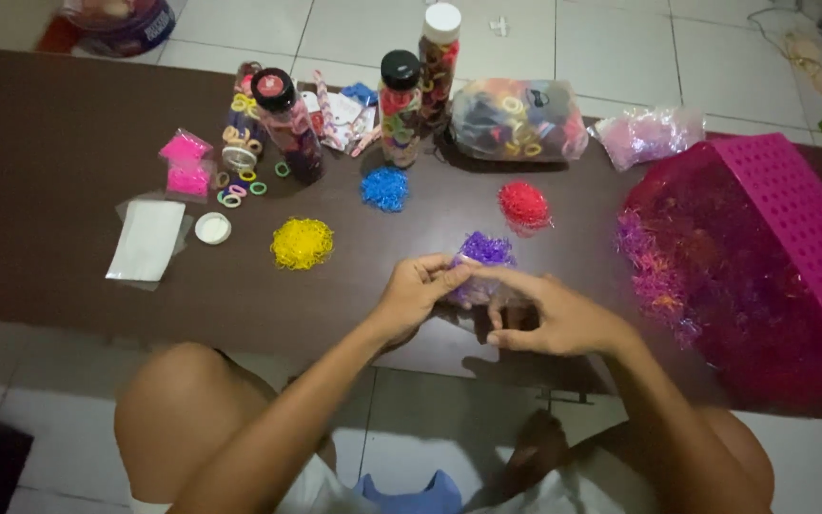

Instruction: The person is sorting small purple rubber bands and placing them into a small plastic bag on a workshop table.

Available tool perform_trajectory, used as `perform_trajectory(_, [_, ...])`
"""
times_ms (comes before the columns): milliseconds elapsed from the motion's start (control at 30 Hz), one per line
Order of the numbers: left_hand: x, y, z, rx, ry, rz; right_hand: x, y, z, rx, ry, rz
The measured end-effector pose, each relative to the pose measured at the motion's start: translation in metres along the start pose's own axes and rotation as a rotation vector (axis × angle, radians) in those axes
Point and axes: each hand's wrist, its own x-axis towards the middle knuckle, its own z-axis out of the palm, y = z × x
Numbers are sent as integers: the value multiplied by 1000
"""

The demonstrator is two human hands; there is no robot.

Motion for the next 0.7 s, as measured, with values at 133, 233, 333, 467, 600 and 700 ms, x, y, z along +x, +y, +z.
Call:
perform_trajectory(133, [-4, 8, 2, 5, -1, -26, 1, -7, 3, 4, 7, 52])
perform_trajectory(233, [7, -7, -8, -91, -1, -12, 2, -14, 4, -123, 37, 24])
perform_trajectory(333, [5, -10, -8, -139, -2, 20, -5, -19, 3, -203, 144, -46])
perform_trajectory(467, [2, -5, -9, -154, -39, 32, -8, -41, 1, -285, 204, -112])
perform_trajectory(600, [2, -12, -10, -139, -77, 44, -4, -18, 6, -312, 232, -188])
perform_trajectory(700, [12, -25, -24, -142, -127, 31, -7, -13, -2, -315, 293, -239])
